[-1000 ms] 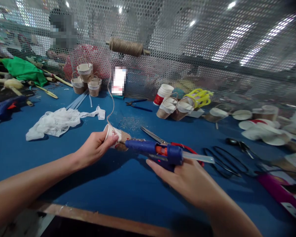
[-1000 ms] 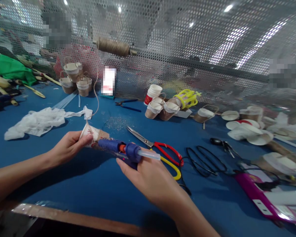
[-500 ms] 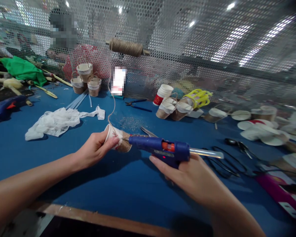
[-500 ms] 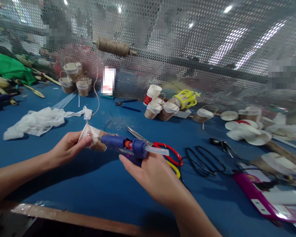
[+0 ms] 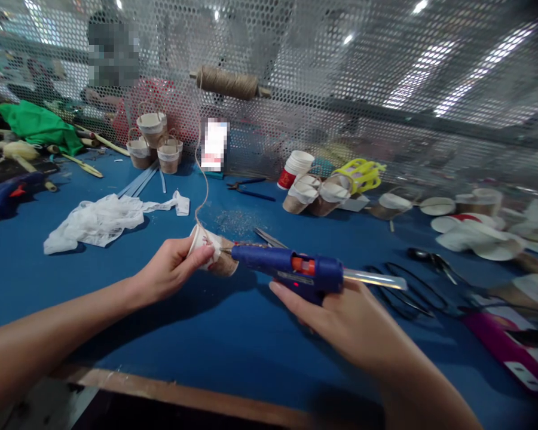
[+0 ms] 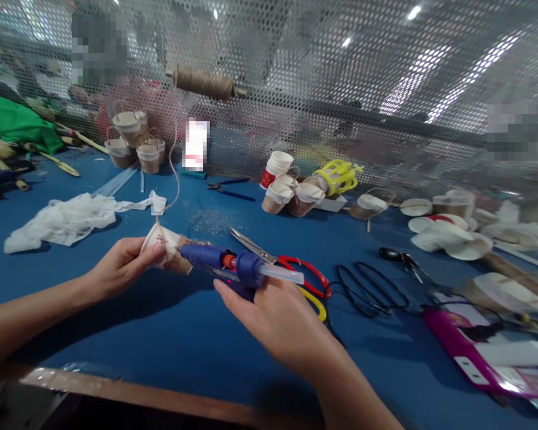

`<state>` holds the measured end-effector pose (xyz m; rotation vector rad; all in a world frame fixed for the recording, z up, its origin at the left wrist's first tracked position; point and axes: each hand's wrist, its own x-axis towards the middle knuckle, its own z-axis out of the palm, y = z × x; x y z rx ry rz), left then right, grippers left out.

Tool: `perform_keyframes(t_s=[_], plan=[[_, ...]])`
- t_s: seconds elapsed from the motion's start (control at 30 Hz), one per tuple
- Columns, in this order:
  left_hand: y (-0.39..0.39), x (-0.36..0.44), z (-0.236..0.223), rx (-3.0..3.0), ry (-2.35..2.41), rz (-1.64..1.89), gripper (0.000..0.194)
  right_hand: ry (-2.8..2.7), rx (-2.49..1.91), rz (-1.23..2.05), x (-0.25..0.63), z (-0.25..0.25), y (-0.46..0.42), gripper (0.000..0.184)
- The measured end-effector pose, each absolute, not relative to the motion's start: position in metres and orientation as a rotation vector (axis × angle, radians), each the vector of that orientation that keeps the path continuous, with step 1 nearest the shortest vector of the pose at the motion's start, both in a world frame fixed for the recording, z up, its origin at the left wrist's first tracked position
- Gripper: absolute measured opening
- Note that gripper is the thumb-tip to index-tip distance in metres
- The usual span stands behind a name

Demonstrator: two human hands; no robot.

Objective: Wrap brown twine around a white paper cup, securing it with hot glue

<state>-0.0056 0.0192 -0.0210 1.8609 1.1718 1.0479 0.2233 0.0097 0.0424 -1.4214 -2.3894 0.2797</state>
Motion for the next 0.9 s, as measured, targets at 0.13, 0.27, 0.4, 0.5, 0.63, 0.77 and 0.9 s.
perform_keyframes(t_s=[0.13,0.27,0.4,0.5,0.63,0.77,0.9], plan=[[0.021,-0.003,-0.019,1.742,1.198,1.06,0.034,-2.446,-1.322,0.256,0.223,0.037,0.009,0.02],[0.02,-0.001,-0.017,1.688,1.183,1.066,0.032,-2.444,-1.276,0.282,0.222,0.037,0.008,0.019],[0.02,-0.003,-0.019,1.747,1.194,1.05,0.036,-2.406,-1.373,0.322,0.222,0.04,0.008,0.022],[0.02,-0.005,-0.021,1.848,1.171,1.049,0.035,-2.343,-1.373,0.35,0.222,0.043,0.008,0.019],[0.019,-0.006,-0.022,1.972,1.111,1.088,0.031,-2.276,-1.333,0.419,0.222,0.045,0.01,0.017],[0.018,-0.005,-0.019,2.06,1.036,1.097,0.029,-2.183,-1.477,0.638,0.219,0.048,0.012,0.022],[0.02,-0.004,-0.018,2.067,1.064,1.064,0.031,-1.992,-1.563,0.952,0.22,0.051,0.019,0.029]])
